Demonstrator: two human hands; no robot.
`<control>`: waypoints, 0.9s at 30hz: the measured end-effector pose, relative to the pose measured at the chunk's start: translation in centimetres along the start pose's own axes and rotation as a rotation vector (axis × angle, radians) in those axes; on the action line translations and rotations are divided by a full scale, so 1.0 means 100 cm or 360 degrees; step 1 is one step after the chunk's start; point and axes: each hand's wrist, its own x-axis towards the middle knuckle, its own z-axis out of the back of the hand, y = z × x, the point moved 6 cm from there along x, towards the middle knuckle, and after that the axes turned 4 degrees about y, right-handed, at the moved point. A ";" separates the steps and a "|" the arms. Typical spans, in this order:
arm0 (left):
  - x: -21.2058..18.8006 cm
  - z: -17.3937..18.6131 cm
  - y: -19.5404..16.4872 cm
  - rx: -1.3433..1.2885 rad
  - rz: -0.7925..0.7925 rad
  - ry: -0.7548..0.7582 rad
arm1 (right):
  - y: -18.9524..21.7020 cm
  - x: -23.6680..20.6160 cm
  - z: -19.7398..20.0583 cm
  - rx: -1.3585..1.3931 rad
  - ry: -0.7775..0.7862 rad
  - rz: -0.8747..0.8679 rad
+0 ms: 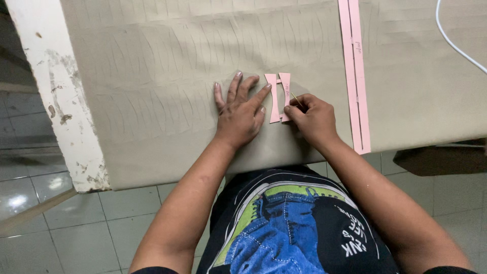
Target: The person holds a small pink pattern piece flat on the worktable and uses a small pointed hand tool to trace around its edges, repositioning the piece and the long pink paper strip beside it as they work across the table surface.
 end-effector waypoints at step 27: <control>-0.004 0.001 0.012 -0.0309 0.0048 -0.0223 | 0.028 0.004 0.031 0.0459 0.0232 0.0508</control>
